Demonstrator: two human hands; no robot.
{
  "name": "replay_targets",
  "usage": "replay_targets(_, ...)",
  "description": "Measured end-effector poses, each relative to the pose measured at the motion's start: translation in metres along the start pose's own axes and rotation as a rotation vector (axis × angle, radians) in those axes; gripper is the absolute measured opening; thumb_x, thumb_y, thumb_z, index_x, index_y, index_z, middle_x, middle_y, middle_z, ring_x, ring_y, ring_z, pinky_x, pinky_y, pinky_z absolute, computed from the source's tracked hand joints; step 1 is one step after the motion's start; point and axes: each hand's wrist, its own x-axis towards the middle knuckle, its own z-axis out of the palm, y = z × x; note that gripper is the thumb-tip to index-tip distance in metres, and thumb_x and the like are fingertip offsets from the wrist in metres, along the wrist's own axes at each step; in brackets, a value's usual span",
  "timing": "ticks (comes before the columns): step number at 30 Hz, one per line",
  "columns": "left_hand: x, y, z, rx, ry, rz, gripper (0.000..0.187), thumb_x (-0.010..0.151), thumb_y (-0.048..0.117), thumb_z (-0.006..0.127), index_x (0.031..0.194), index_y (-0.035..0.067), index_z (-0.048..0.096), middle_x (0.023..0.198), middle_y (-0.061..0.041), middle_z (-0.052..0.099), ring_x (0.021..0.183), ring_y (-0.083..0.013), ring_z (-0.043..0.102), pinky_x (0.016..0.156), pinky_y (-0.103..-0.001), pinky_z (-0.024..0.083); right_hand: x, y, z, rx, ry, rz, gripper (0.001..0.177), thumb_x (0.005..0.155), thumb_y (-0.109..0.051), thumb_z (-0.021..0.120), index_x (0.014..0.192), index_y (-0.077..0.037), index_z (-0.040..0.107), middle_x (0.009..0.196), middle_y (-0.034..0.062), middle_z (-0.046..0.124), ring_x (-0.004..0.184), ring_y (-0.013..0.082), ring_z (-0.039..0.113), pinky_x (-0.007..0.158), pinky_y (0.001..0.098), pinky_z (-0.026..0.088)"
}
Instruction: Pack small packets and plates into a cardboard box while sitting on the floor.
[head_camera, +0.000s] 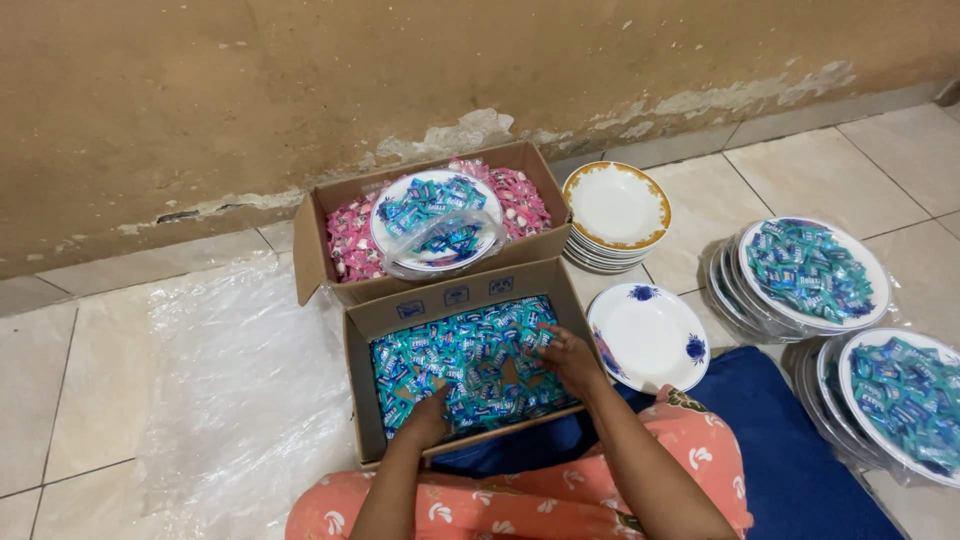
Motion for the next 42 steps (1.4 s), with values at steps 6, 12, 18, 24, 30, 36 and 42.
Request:
replay_targets(6,0.002,0.002,-0.001,-0.421,0.210,0.069,0.031,0.092,0.004,0.071,0.120,0.017,0.075,0.135,-0.006,0.064,0.102,-0.0219,0.053,0.076,-0.033,0.044,0.000,0.000,0.003,-0.082,0.030,0.040,0.034,0.088,0.005,0.076,0.119,-0.002,0.064,0.091,0.0045,0.056,0.088,0.0208,0.065,0.073,0.0346,0.063)
replay_targets(12,-0.022,0.038,-0.026,-1.228,0.414,0.035,0.021,0.101,0.018,0.064,0.115,0.005,0.072,0.118,-0.011,0.065,0.075,-0.0184,0.057,0.057,-0.025,0.050,0.025,-0.010,0.032,-0.221,0.104,0.005,0.042,0.080,-0.007,0.086,0.118,-0.005,0.069,0.080,0.0015,0.049,0.071,0.0177,0.057,0.057,0.0318,0.053)
replay_targets(18,0.008,0.063,-0.049,-1.629,0.302,0.126,0.043,0.095,0.010,0.050,0.134,0.000,0.063,0.106,-0.016,0.060,0.088,-0.0249,0.067,0.075,-0.029,0.059,0.117,-0.036,0.120,-0.115,0.032,-0.238,0.030,0.083,-0.010,0.088,0.107,-0.001,0.072,0.064,0.0046,0.058,0.044,0.0129,0.054,0.037,0.0215,0.043)
replay_targets(24,0.032,0.103,-0.074,-1.754,0.270,0.266,0.061,0.089,-0.005,0.048,0.149,0.004,0.053,0.133,-0.021,0.048,0.117,-0.0370,0.066,0.100,-0.046,0.055,0.155,-0.069,0.163,0.059,-0.023,-0.036,0.044,0.104,-0.026,0.067,0.137,-0.002,0.053,0.111,0.0113,0.059,0.101,0.0264,0.072,0.093,0.0425,0.059)
replay_targets(30,0.150,0.106,-0.120,-1.984,0.192,0.418,0.051,0.086,0.011,0.067,0.133,0.022,0.053,0.108,-0.006,0.065,0.097,-0.0275,0.071,0.094,-0.044,0.060,0.098,-0.095,0.146,0.180,-0.204,-0.024,0.050,0.106,-0.004,0.050,0.154,0.000,0.039,0.146,0.0223,0.054,0.129,0.0356,0.062,0.108,0.0470,0.051)
replay_targets(36,0.166,0.108,-0.138,-1.980,0.189,0.513,0.018,0.079,0.018,0.067,0.095,0.024,0.064,0.093,0.002,0.069,0.088,-0.0203,0.067,0.078,-0.033,0.057,0.076,-0.053,0.094,0.043,-0.200,0.065,0.044,0.105,-0.003,0.048,0.149,-0.001,0.052,0.136,0.0211,0.067,0.120,0.0296,0.069,0.100,0.0408,0.058)
replay_targets(42,0.017,0.139,-0.088,-1.270,0.674,0.323,0.047,0.100,0.013,0.055,0.147,0.011,0.049,0.155,-0.021,0.038,0.146,-0.0406,0.037,0.117,-0.054,0.038,0.087,0.028,0.043,-0.772,-0.327,0.064,0.049,0.101,-0.026,0.056,0.148,-0.013,0.057,0.134,0.0167,0.068,0.128,0.0326,0.062,0.106,0.0454,0.052)
